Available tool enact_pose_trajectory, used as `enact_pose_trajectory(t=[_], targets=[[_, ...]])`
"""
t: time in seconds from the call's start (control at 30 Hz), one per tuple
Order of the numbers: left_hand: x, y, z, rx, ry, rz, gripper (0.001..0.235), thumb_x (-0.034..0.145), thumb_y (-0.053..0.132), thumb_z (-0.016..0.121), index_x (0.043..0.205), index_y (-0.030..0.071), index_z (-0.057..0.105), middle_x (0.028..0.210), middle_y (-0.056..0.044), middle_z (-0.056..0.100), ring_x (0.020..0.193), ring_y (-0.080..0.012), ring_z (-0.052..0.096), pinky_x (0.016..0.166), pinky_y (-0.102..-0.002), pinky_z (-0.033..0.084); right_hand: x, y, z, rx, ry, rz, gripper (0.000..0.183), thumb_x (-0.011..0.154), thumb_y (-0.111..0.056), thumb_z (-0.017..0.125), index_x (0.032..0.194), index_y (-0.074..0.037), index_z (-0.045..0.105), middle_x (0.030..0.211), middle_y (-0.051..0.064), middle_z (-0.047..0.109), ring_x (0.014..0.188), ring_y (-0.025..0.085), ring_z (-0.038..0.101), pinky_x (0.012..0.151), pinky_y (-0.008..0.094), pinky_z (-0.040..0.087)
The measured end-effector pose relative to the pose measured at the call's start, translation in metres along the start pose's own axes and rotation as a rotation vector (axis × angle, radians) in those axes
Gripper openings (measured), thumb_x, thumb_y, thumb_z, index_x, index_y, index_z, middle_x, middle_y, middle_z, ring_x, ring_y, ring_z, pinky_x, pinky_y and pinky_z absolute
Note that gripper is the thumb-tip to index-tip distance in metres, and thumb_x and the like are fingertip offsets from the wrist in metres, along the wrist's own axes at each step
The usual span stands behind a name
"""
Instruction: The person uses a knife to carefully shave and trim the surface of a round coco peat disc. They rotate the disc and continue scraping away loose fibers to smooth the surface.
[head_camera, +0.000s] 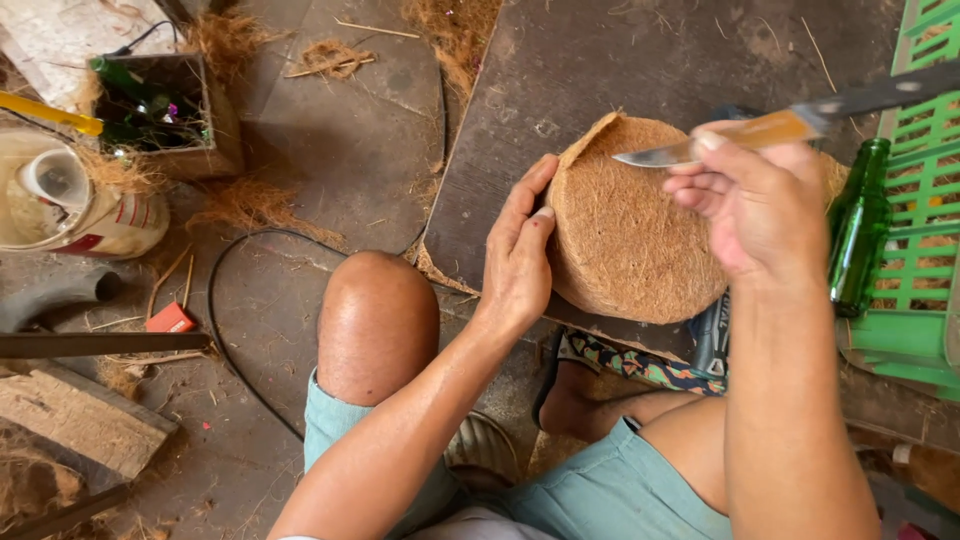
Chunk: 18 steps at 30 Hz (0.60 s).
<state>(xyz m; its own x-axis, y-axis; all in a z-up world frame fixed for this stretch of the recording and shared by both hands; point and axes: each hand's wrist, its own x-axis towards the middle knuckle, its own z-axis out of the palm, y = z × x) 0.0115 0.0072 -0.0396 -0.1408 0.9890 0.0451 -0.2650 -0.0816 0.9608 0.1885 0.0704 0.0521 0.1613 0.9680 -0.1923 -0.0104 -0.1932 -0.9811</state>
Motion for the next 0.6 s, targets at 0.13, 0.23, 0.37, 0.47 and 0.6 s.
enact_pose_trajectory(t=[0.13, 0.23, 0.37, 0.47, 0.6], targets=[[0.004, -0.003, 0.005, -0.042, 0.010, -0.032, 0.052, 0.088, 0.014, 0.041, 0.139, 0.006, 0.052, 0.152, -0.014, 0.048, 0.146, -0.0256, 0.040, 0.123, -0.040, 0.027, 0.000, -0.010, -0.014, -0.072, 0.065, -0.046, 0.014, 0.087, -0.010, 0.069, 0.098, -0.002, 0.066, 0.071, 0.012, 0.067, 0.059, 0.015, 0.071, 0.053, 0.016, 0.059], [0.008, 0.009, 0.009, -0.117, 0.058, -0.072, 0.044, 0.097, 0.024, 0.043, 0.135, 0.006, 0.054, 0.150, -0.013, 0.049, 0.144, -0.0225, 0.041, 0.121, -0.037, 0.028, 0.010, -0.010, -0.024, -0.102, 0.022, -0.036, 0.015, 0.088, -0.014, 0.070, 0.098, -0.003, 0.067, 0.072, 0.012, 0.067, 0.061, 0.015, 0.071, 0.054, 0.016, 0.059], [0.005, 0.028, 0.009, 0.049, 0.055, -0.145, 0.062, 0.096, 0.055, 0.032, 0.136, 0.013, 0.053, 0.146, -0.006, 0.055, 0.139, -0.0196, 0.047, 0.115, -0.036, 0.032, 0.021, -0.011, -0.033, -0.168, -0.048, 0.049, 0.015, 0.090, -0.016, 0.070, 0.096, -0.002, 0.068, 0.074, 0.014, 0.069, 0.061, 0.017, 0.070, 0.056, 0.018, 0.057], [0.012, 0.031, 0.011, 0.080, 0.059, -0.110, 0.069, 0.096, 0.059, 0.024, 0.135, 0.011, 0.056, 0.145, -0.009, 0.056, 0.139, -0.0234, 0.048, 0.115, -0.038, 0.034, 0.029, -0.026, -0.029, -0.224, -0.157, 0.045, 0.011, 0.096, -0.013, 0.064, 0.098, -0.002, 0.066, 0.080, 0.014, 0.069, 0.067, 0.017, 0.070, 0.061, 0.019, 0.057], [0.015, 0.025, 0.015, 0.089, 0.101, -0.123, 0.068, 0.095, 0.061, 0.025, 0.130, 0.015, 0.060, 0.139, -0.005, 0.061, 0.132, -0.0202, 0.055, 0.108, -0.035, 0.040, 0.055, -0.033, -0.030, -0.335, -0.247, 0.034, 0.017, 0.098, -0.018, 0.065, 0.107, -0.004, 0.061, 0.093, 0.008, 0.070, 0.075, 0.014, 0.070, 0.069, 0.019, 0.062]])
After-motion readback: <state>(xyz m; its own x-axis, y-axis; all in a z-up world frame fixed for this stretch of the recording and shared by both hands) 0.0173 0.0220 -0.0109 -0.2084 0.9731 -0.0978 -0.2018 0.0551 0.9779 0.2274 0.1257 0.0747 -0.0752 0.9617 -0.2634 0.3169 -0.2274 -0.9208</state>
